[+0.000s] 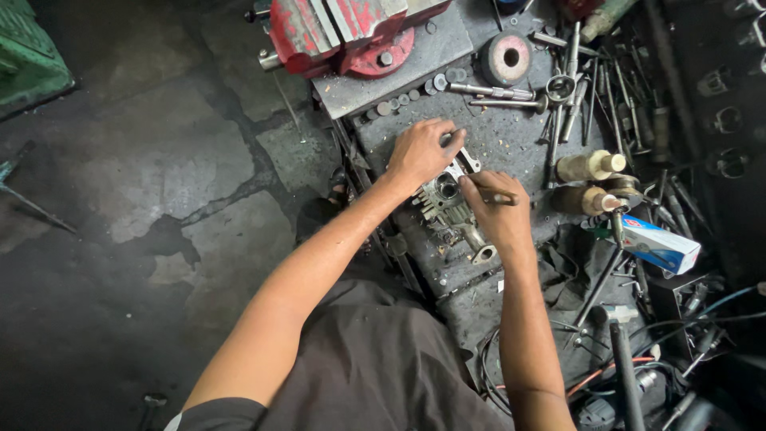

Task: The person uses a small brush to scrub the interior and exterior surfaces of a metallic engine casing on a cluttered workbench. They rotate the part to access different areas and continue brushing until the end of the clip.

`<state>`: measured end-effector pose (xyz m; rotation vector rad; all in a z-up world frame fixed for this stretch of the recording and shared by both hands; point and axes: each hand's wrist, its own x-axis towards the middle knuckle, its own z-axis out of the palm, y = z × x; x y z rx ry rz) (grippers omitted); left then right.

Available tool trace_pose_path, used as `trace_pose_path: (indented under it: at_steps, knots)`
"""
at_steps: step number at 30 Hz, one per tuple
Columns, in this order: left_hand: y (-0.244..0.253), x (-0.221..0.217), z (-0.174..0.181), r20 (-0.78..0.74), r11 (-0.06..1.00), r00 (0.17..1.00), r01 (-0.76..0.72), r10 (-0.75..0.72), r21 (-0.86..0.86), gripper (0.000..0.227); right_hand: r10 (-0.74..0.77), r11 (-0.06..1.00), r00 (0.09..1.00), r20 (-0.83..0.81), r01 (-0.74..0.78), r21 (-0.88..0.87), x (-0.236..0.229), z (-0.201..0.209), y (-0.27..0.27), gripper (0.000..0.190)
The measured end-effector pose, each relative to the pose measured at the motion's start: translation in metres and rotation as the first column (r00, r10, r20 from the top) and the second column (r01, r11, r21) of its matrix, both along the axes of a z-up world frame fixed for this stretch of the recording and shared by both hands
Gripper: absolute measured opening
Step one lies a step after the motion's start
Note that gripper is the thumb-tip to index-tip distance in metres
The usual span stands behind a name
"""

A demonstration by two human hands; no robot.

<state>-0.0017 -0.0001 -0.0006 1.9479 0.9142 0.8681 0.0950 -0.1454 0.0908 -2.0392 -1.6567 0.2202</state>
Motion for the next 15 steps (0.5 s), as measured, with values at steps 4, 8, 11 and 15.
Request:
trace_pose_path:
  at_steps: [4, 8, 11, 15]
  knots:
    - [0.001, 0.001, -0.002, -0.005, 1.000, 1.000, -0.002, 0.002, -0.004, 0.032, -0.007, 1.000, 0.980, 0.198, 0.004, 0.018, -0.014, 0.005, 0.008, 0.020]
    - [-0.001, 0.001, -0.002, -0.040, 0.999, 0.999, -0.003, 0.001, -0.053, 0.033, -0.012, 0.997, 0.938, 0.346, 0.038, -0.069, -0.031, 0.008, 0.017, 0.026]
    - [0.001, 0.001, 0.001, -0.051, 1.000, 0.999, 0.008, -0.007, 0.006, 0.033, 0.036, 0.960, 0.939, 0.342, 0.062, -0.271, -0.031, 0.015, 0.029, 0.028]
    - [0.001, -0.001, -0.002, -0.032, 1.000, 0.999, 0.009, -0.010, -0.019, 0.034, -0.047, 0.656, 0.890, -0.453, -0.315, -0.686, 0.014, 0.034, 0.021, 0.042]
